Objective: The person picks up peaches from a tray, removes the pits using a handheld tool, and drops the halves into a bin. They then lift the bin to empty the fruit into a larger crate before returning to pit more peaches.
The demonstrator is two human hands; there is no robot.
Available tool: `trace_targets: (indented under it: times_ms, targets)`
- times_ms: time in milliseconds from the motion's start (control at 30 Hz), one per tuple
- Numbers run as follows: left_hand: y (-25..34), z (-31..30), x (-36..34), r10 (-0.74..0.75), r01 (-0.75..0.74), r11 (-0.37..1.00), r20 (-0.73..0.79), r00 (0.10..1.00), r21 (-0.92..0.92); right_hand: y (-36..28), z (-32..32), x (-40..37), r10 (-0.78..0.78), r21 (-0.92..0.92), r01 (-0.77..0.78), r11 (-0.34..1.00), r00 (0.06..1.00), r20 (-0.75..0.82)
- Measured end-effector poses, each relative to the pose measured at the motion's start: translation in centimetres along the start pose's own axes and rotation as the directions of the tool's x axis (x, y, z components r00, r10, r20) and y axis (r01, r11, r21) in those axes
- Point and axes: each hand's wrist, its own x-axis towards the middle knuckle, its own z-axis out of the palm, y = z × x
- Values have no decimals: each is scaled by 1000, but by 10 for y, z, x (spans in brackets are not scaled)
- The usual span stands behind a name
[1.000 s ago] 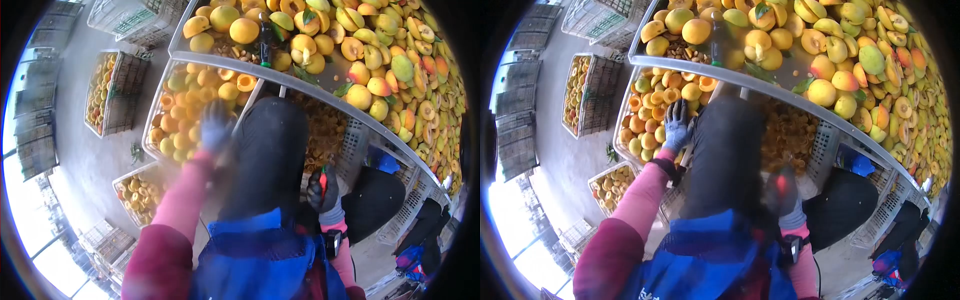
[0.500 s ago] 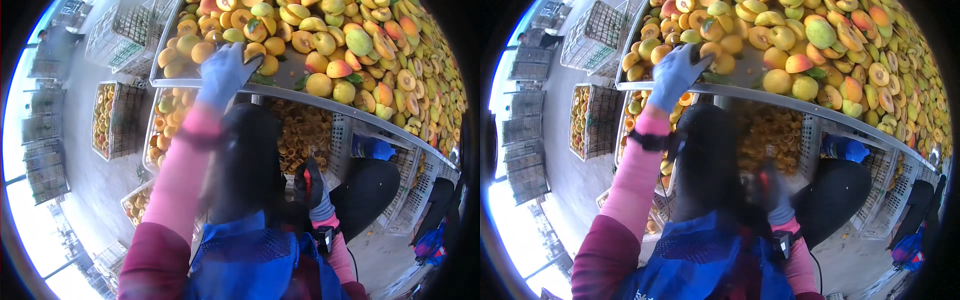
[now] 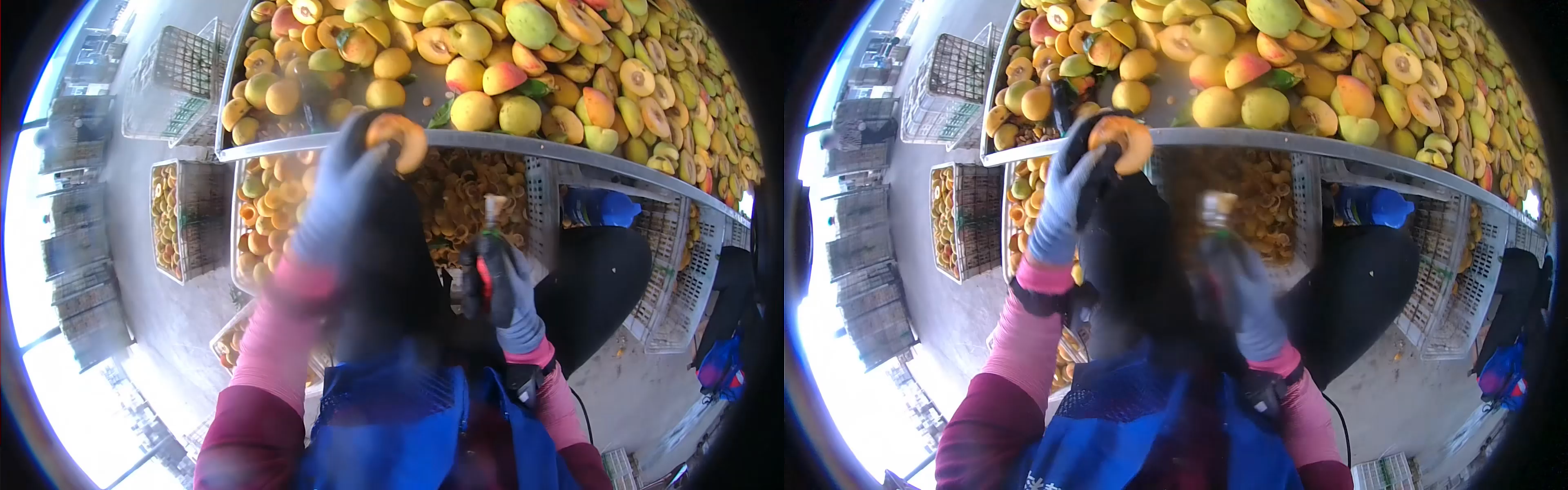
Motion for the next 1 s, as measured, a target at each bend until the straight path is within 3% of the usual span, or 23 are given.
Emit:
trace_targets:
  times_ms: [100,133,167,233,267,333,400,500,567,600,667,700,767,833,900,933,967,1000]
  targets:
    - [29,31,-31,-64,65,997,21,998,-51,-32,38,-10,-184,-79,194,978,975,122]
    - [37,38,-36,-84,84,994,5,996,-72,-20,36,-5,-397,-337,423,841,906,147]
    - [50,41,-41,-151,149,987,-36,988,-68,1,34,3,-569,-552,589,590,789,233]
    - [57,45,-46,-321,294,919,-67,945,-265,9,37,5,-655,-701,659,274,661,365]
    - [57,46,-49,-299,272,936,-98,949,-221,9,36,1,-632,-708,643,291,685,363]
    - [54,46,-53,-252,230,959,-126,960,-164,0,40,-6,-563,-663,569,486,784,261]
    - [53,45,-56,-200,188,978,-141,970,-91,-11,47,-9,-409,-479,397,783,908,85]
    - [49,41,-59,-66,75,995,-140,988,59,-3,45,-10,-394,-452,392,802,914,95]
    - [43,39,-63,16,-2,991,-106,994,133,-1,38,-9,-643,-685,627,371,706,298]
    - [35,39,-69,44,-32,987,-75,996,154,0,33,-10,-698,-731,674,106,574,428]
    - [23,37,-74,157,-153,958,2,988,242,28,19,-12,-510,-690,607,395,769,385]
    - [19,36,-75,213,-216,936,40,976,279,24,21,-13,-394,-608,514,605,857,332]
    - [21,35,-73,60,-78,986,123,991,147,9,24,-20,-107,-292,166,942,973,207]
    - [30,36,-68,-145,157,985,156,977,-67,1,32,-24,60,31,-66,997,983,172]
    - [43,49,-67,-353,372,805,130,926,-462,-1,36,-25,48,160,-74,984,986,159]
    - [41,55,-69,-193,196,926,40,980,-322,-4,39,-24,52,209,-85,974,986,161]
    - [47,63,-73,-217,192,938,-58,974,-288,-13,40,-23,80,225,-121,967,980,184]
    - [43,63,-74,-232,209,927,-39,972,-310,-19,41,-23,110,239,-159,958,972,208]
